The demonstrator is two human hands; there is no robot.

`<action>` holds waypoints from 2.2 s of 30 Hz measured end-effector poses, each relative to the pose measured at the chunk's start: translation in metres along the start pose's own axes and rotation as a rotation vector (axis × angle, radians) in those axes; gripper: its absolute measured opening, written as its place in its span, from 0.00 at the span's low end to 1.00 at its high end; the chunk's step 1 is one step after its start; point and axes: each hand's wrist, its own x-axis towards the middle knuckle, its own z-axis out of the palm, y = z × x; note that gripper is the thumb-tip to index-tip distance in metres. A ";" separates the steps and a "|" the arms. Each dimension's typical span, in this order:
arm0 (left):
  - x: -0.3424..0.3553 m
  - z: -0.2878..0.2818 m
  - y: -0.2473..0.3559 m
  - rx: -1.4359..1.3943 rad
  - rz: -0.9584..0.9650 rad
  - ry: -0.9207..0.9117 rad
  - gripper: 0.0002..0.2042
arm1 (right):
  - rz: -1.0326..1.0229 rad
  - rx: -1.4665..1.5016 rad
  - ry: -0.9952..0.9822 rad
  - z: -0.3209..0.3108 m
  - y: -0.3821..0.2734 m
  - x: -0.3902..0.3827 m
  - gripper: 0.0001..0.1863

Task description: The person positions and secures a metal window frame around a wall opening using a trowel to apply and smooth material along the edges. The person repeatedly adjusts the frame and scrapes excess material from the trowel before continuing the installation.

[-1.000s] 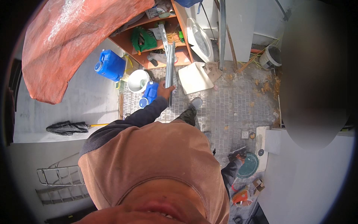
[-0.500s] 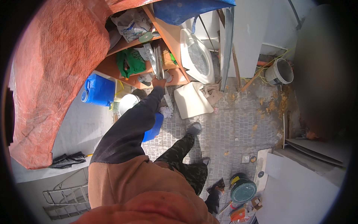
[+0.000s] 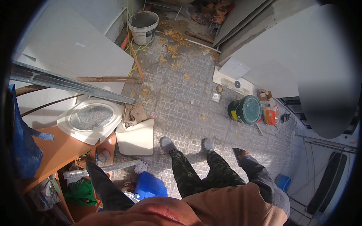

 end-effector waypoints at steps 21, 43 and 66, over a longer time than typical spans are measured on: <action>-0.608 -0.167 0.106 0.289 0.581 -0.873 0.25 | 0.469 0.304 -0.340 0.117 0.272 -0.025 0.26; -0.998 -0.188 0.660 -0.512 1.352 -0.994 0.20 | 0.589 1.170 0.236 -0.216 0.403 0.169 0.27; -1.390 -1.131 1.200 -1.999 1.835 0.794 0.15 | -0.098 1.490 0.262 -0.767 0.528 0.247 0.22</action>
